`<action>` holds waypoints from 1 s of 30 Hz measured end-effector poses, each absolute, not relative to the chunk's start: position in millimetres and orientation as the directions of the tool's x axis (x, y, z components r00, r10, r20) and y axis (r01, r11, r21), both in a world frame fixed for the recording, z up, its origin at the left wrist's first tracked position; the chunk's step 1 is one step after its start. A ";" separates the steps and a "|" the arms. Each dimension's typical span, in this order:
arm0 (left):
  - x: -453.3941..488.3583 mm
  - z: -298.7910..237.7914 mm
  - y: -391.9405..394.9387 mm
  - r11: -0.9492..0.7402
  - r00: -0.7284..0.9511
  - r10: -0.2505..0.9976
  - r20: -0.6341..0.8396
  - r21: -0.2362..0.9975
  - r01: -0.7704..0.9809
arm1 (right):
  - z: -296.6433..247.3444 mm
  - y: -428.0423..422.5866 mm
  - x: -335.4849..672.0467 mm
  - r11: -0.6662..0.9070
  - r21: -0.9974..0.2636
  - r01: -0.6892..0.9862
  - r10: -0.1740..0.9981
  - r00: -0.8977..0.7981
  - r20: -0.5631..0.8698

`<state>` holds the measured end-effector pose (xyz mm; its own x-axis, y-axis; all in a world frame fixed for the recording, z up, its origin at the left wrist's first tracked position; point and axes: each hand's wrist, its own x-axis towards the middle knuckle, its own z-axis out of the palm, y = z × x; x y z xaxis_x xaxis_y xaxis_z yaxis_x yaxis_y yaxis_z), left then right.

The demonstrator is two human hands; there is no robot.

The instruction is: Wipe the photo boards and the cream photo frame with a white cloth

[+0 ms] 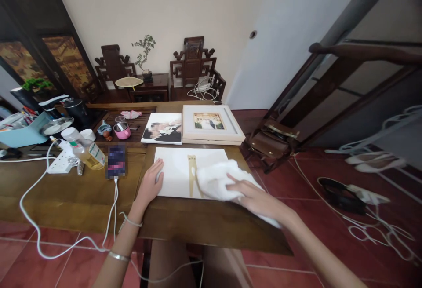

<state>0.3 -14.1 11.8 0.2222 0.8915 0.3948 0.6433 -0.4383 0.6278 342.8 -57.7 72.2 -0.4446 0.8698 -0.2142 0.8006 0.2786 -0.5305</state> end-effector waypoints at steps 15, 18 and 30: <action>-0.6 13.4 -14.7 -0.420 0.213 0.903 0.373 0.660 0.623 | 61.1 -35.8 329.7 0.541 -0.384 0.748 0.811 -0.585 0.005; 0.2 13.7 -15.6 -0.418 0.211 0.904 0.373 0.662 0.622 | 71.5 -80.5 336.7 0.557 -0.433 0.709 0.761 -0.644 -0.076; -1.2 13.2 -14.0 -0.432 0.222 0.896 0.383 0.644 0.631 | 67.8 -1.1 325.3 0.488 -0.383 0.784 0.846 -0.534 -0.014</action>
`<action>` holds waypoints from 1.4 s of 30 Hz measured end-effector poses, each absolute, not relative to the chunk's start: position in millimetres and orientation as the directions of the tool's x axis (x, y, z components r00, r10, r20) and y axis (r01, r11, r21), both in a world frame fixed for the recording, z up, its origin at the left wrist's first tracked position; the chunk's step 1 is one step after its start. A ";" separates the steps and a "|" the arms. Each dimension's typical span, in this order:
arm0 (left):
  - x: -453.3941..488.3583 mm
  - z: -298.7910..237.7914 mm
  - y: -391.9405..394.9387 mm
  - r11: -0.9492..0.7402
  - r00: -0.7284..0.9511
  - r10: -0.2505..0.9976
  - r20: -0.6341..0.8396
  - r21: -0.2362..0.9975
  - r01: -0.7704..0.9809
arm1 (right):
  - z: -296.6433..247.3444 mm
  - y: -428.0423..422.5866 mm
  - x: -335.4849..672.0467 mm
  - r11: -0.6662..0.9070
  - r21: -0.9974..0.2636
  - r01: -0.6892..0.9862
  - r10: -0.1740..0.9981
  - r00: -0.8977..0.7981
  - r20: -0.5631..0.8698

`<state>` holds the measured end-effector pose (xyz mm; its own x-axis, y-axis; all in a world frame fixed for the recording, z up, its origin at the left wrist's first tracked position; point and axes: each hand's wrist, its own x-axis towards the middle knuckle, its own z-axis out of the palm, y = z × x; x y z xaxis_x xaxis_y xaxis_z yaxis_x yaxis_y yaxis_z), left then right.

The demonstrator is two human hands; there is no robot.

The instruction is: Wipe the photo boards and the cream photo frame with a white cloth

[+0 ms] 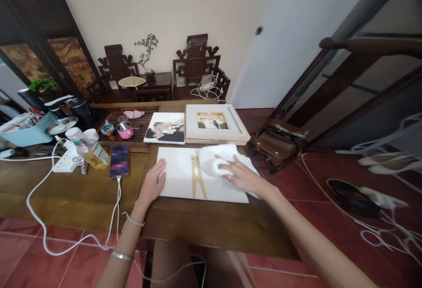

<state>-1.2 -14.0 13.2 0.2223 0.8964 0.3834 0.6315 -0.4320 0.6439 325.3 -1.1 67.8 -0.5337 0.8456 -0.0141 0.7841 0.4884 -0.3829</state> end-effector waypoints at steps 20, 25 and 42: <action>1.7 13.4 -15.8 -0.417 0.213 0.904 0.372 0.652 0.633 | 88.9 -93.0 338.7 0.380 -0.557 0.739 0.794 -0.569 -0.214; 0.3 12.8 -14.5 -0.423 0.215 0.901 0.376 0.654 0.628 | 74.4 -28.9 296.8 0.154 -0.574 0.804 0.964 -0.250 -0.092; 2.4 13.7 -16.4 -0.411 0.218 0.908 0.358 0.661 0.627 | 66.5 -103.2 256.9 0.720 -0.426 0.548 0.614 -0.789 0.024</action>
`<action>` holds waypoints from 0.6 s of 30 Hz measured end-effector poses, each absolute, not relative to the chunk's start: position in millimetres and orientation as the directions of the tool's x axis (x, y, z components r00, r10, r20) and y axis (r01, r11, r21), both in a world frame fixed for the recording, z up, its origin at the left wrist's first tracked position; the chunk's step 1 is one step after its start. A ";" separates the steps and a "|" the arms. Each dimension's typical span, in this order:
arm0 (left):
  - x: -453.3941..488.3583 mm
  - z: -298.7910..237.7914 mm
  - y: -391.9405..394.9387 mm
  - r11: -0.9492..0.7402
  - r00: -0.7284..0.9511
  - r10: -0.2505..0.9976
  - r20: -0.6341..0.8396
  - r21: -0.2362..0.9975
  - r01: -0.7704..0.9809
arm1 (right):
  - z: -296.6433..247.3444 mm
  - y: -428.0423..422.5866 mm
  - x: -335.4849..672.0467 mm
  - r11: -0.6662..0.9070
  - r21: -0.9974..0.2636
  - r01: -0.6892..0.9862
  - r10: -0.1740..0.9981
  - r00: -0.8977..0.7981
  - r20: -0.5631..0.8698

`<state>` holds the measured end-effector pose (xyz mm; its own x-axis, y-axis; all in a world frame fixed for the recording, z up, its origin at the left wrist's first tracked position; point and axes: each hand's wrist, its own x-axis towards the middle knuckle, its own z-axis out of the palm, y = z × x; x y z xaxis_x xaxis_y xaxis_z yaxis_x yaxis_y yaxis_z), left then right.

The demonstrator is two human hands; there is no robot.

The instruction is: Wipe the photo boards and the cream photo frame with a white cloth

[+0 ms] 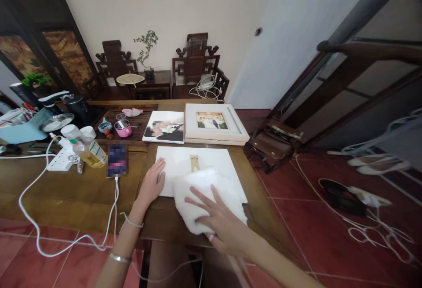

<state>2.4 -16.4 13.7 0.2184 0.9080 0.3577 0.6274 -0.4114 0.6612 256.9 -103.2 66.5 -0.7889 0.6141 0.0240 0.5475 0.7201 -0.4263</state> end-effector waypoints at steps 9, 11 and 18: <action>1.5 13.5 -15.4 -0.415 0.225 0.906 0.359 0.648 0.639 | 68.4 -7.8 240.9 0.619 -0.351 0.702 0.760 -0.649 0.042; 0.9 13.5 -15.0 -0.417 0.224 0.905 0.362 0.646 0.639 | 66.8 13.0 230.4 0.579 -0.315 0.752 0.801 -0.597 0.048; 0.2 12.6 -14.4 -0.421 0.233 0.903 0.360 0.639 0.644 | 61.8 -20.7 219.4 0.646 -0.311 0.697 0.752 -0.652 0.100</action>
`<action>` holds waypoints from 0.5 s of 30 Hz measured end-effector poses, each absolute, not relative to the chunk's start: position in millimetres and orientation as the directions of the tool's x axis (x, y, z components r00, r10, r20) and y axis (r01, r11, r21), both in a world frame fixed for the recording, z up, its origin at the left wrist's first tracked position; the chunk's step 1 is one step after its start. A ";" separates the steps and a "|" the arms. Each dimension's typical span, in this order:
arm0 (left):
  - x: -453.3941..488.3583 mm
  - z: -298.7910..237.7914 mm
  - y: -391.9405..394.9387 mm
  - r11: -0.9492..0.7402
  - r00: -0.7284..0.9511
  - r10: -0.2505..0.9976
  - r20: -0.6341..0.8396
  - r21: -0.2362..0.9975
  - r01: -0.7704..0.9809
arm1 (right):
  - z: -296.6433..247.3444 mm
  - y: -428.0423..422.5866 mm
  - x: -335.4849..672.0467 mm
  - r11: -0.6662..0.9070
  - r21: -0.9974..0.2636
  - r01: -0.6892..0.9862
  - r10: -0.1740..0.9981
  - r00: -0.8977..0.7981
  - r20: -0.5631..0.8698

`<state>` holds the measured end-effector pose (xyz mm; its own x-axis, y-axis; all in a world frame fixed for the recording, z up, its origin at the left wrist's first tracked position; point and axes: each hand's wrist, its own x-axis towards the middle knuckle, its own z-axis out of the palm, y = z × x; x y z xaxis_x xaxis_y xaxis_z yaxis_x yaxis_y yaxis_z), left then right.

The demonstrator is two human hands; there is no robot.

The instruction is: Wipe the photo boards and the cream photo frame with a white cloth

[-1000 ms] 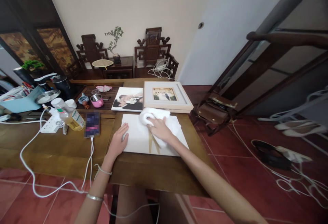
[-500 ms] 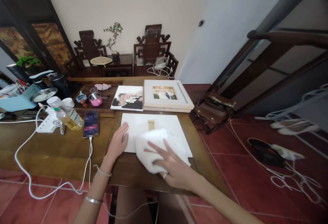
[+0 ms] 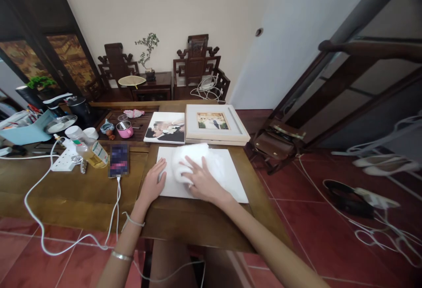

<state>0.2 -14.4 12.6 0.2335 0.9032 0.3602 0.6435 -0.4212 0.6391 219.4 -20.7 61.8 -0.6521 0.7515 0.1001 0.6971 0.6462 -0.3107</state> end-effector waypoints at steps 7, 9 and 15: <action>2.1 14.0 -16.1 -0.413 0.224 0.907 0.356 0.652 0.636 | 72.5 -97.4 244.4 0.735 -0.436 0.519 0.592 -0.805 0.039; 2.5 14.1 -16.3 -0.406 0.220 0.910 0.351 0.650 0.642 | 74.9 -88.6 247.5 0.715 -0.450 0.535 0.607 -0.794 0.022; 3.5 17.6 -17.3 -0.398 0.208 0.914 0.347 0.681 0.615 | 71.5 -9.1 220.8 0.564 -0.351 0.748 0.802 -0.598 0.016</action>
